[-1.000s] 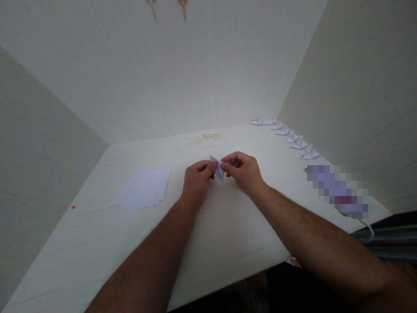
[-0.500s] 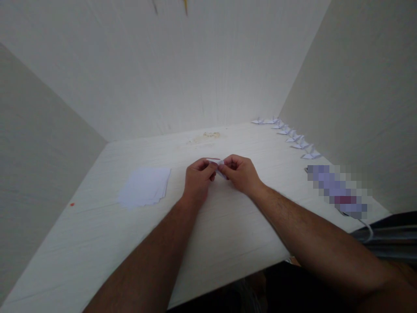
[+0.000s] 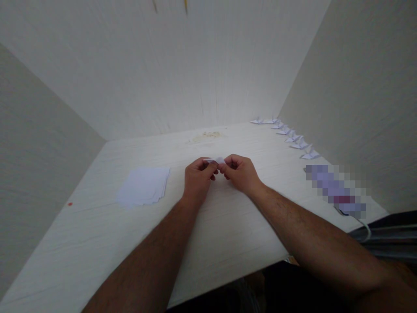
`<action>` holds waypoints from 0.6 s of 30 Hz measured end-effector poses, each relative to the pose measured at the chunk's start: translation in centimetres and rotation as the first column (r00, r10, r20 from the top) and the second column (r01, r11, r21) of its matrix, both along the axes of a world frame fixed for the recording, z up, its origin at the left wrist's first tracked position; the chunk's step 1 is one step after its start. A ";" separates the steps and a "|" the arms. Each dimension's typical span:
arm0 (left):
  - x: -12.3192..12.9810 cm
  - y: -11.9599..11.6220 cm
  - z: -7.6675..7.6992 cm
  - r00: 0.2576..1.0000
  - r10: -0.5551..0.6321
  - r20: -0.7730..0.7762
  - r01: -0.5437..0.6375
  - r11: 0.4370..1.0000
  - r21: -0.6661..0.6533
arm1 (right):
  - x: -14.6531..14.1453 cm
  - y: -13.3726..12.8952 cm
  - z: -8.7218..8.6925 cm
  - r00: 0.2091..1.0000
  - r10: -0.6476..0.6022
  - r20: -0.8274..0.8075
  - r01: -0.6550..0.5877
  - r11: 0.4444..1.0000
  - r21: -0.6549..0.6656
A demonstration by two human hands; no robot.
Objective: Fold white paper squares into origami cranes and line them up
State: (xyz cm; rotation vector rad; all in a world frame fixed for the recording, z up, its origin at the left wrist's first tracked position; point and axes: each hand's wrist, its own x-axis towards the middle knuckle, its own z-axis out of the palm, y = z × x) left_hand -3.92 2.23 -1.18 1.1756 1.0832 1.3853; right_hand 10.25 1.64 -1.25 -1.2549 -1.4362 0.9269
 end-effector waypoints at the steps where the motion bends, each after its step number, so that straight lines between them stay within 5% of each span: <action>1: 0.0 0.0 0.1 1.000 0.004 -0.002 -0.004 1.000 0.001 | 0.0 0.0 0.0 1.000 -0.002 0.003 0.002 1.000 0.001; 18: -0.3 0.4 -0.7 0.997 0.037 0.065 -0.037 0.999 0.001 | 0.1 -0.2 0.3 0.998 0.002 0.061 -0.001 1.000 -0.016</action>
